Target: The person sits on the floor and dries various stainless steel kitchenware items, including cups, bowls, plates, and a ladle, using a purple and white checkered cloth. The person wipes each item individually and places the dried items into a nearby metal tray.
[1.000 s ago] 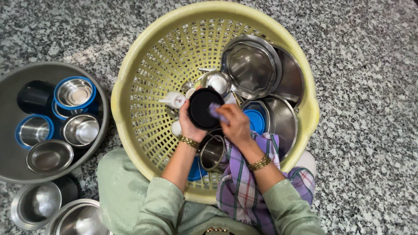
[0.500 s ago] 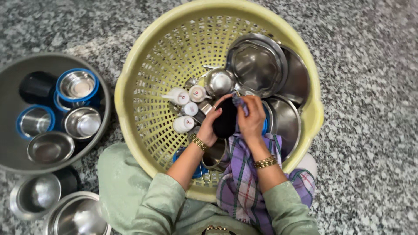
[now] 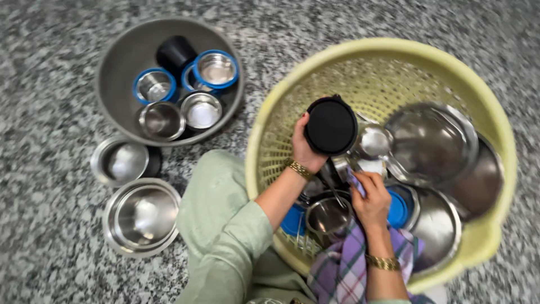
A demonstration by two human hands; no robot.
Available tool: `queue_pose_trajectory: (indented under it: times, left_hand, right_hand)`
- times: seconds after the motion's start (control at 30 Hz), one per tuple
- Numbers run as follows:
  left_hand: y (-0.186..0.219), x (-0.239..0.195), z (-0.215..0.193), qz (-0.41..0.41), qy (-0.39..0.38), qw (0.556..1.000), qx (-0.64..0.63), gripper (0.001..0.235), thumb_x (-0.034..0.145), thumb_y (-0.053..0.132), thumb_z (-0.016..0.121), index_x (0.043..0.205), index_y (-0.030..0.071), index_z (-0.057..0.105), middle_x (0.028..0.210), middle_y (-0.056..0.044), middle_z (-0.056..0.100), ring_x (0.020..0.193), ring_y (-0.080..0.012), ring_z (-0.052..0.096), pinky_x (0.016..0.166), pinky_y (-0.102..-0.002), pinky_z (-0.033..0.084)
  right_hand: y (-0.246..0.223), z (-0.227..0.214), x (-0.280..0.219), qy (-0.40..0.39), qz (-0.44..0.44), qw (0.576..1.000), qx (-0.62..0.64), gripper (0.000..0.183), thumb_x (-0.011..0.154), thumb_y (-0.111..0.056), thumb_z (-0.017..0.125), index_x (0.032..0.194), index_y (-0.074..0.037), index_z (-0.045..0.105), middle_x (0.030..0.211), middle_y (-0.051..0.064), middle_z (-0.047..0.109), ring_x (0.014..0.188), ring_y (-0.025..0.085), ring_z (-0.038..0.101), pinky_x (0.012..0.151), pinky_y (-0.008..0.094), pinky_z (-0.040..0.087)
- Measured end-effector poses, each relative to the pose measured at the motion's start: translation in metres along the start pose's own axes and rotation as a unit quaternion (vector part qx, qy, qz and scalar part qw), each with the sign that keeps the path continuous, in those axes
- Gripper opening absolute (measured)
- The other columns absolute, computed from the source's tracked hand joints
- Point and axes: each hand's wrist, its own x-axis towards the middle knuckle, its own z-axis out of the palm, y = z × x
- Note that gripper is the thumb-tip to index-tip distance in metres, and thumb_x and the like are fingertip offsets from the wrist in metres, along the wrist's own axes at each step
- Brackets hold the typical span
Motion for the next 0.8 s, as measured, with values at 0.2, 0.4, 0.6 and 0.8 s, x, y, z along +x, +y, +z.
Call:
queue_pose_trajectory:
  times: [0.2, 0.4, 0.6, 0.8]
  left_hand:
    - [0.072, 0.008, 0.021, 0.106, -0.005, 0.992, -0.074, 0.077, 0.101, 0.073, 0.041, 0.141, 0.011, 0.058, 0.140, -0.012, 0.061, 0.128, -0.0309, 0.058, 0.112, -0.050, 0.043]
    - [0.085, -0.004, 0.038, 0.057, -0.067, 0.995, -0.055, 0.061, 0.109, 0.048, 0.043, 0.151, 0.004, 0.046, 0.149, -0.018, 0.054, 0.134, -0.0367, 0.056, 0.117, -0.058, 0.043]
    - [0.155, 0.017, -0.017, 0.283, 0.077, 0.955, -0.034, 0.054, 0.104, 0.034, 0.054, 0.139, -0.007, 0.048, 0.136, -0.024, 0.059, 0.120, -0.0405, 0.062, 0.104, -0.057, 0.054]
    - [0.219, 0.039, -0.090, 0.436, 0.269, 0.859, 0.011, 0.055, 0.100, 0.035, 0.062, 0.143, 0.004, 0.046, 0.143, -0.015, 0.051, 0.137, -0.0336, 0.047, 0.111, -0.057, 0.050]
  right_hand:
    - [0.008, 0.007, 0.001, -0.015, 0.020, 1.000, -0.014, 0.025, 0.086, 0.000, 0.074, 0.110, -0.003, 0.073, 0.103, 0.013, 0.068, 0.086, 0.029, 0.068, 0.073, 0.036, 0.053]
    - [0.011, 0.012, 0.000, -0.024, 0.012, 1.000, -0.004, 0.024, 0.088, -0.001, 0.074, 0.112, -0.003, 0.073, 0.107, 0.012, 0.069, 0.090, 0.028, 0.069, 0.078, 0.035, 0.055]
    - [0.025, 0.009, 0.001, -0.022, 0.027, 0.999, -0.009, 0.023, 0.090, -0.001, 0.074, 0.113, -0.001, 0.071, 0.109, 0.012, 0.069, 0.088, 0.025, 0.068, 0.075, 0.033, 0.054]
    - [0.022, 0.007, 0.004, -0.024, 0.054, 0.998, -0.006, 0.020, 0.091, -0.001, 0.074, 0.110, -0.001, 0.071, 0.106, 0.013, 0.069, 0.082, 0.026, 0.066, 0.071, 0.033, 0.052]
